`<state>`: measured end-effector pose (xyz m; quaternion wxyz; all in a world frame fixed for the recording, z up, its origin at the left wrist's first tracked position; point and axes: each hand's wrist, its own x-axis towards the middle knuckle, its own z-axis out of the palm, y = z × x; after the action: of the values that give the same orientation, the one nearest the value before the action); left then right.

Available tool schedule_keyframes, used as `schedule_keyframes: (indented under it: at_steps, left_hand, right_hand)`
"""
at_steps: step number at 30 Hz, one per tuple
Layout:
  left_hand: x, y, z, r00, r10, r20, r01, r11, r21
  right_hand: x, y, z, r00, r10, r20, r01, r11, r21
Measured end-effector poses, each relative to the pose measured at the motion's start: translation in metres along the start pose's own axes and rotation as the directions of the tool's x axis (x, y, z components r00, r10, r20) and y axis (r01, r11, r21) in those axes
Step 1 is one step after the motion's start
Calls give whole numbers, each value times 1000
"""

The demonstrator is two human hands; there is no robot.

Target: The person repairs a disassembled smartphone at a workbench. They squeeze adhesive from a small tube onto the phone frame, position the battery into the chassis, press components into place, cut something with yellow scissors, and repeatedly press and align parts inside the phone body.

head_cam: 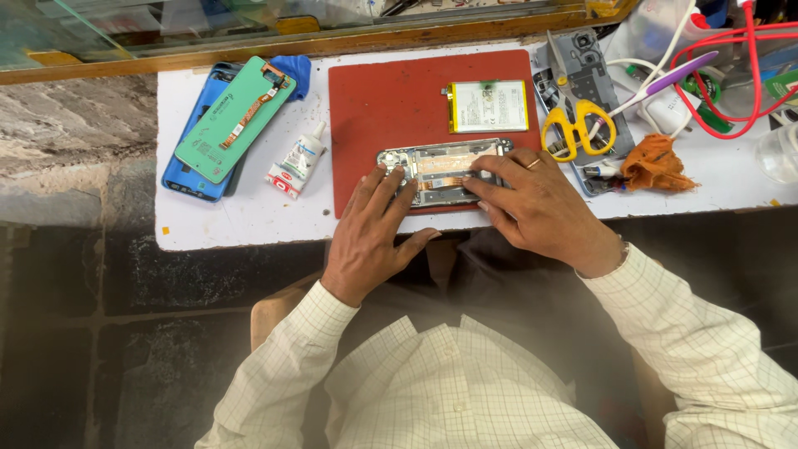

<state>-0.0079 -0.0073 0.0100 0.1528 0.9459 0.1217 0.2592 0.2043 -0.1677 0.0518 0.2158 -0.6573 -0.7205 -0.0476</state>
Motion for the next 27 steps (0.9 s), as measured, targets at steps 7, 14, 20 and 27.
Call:
schedule_keyframes:
  at_steps: [7, 14, 20, 27]
  left_hand:
    - [1, -4, 1, 999, 41, -4, -41, 999, -25]
    - [1, -4, 0, 1000, 31, -3, -31, 998, -55]
    - [2, -5, -1, 1000, 29, 0, -29, 996, -79]
    - [3, -4, -1, 1000, 23, 2, -23, 996, -85]
  right_hand:
    - [1, 6, 7, 996, -36, 83, 40, 998, -45]
    - [16, 9, 12, 983, -101, 156, 108, 994, -32]
    - [27, 8, 13, 966, -142, 218, 158, 986, -55]
    - [31, 7, 13, 966, -152, 210, 161, 987, -28]
